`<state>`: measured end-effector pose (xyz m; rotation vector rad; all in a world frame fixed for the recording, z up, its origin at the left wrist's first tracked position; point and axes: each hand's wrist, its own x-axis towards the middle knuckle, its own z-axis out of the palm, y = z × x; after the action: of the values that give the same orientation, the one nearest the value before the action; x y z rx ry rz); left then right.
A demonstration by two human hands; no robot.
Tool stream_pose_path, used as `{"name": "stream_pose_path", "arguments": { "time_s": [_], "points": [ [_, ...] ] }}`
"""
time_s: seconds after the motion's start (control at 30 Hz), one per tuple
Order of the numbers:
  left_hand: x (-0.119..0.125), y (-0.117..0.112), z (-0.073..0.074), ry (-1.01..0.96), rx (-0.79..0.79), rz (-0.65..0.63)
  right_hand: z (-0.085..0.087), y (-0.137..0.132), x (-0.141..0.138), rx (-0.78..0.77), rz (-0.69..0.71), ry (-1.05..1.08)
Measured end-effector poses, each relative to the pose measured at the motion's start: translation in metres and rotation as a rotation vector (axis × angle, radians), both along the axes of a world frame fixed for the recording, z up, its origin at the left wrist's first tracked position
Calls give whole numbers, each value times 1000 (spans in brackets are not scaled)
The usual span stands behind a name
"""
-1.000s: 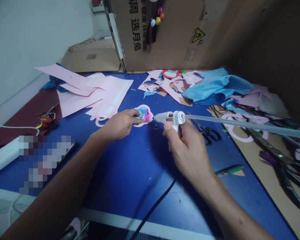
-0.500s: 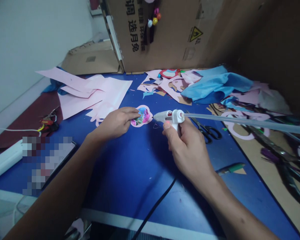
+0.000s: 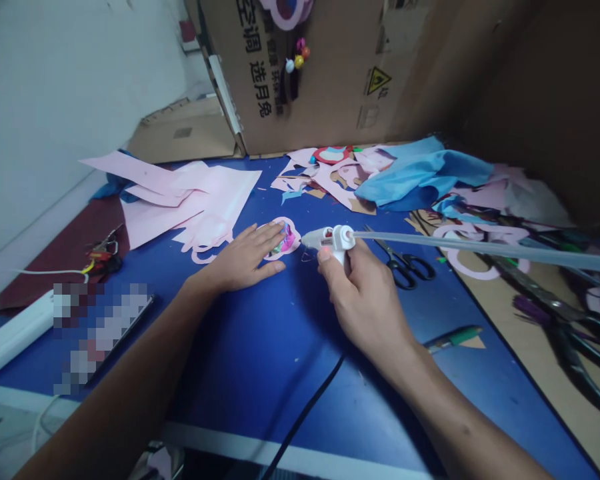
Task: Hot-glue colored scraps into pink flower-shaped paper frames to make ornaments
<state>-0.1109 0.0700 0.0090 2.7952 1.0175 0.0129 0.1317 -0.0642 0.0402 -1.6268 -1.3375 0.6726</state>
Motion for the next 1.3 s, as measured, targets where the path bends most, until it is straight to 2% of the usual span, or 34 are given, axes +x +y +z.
{"name": "stream_pose_path", "arguments": {
  "time_s": [0.17, 0.63, 1.1, 1.3],
  "points": [
    [-2, 0, -7, 15, -31, -26, 0, 1, 0, 7, 12, 18],
    [-1, -2, -3, 87, -30, -34, -2, 2, 1, 33, 26, 3],
    [-2, -2, -5, 70, -2, -50, -2, 2, 2, 27, 28, 10],
    [-1, -2, -5, 78, -38, -37, -1, 2, 2, 22, 25, 14]
  ]
}}
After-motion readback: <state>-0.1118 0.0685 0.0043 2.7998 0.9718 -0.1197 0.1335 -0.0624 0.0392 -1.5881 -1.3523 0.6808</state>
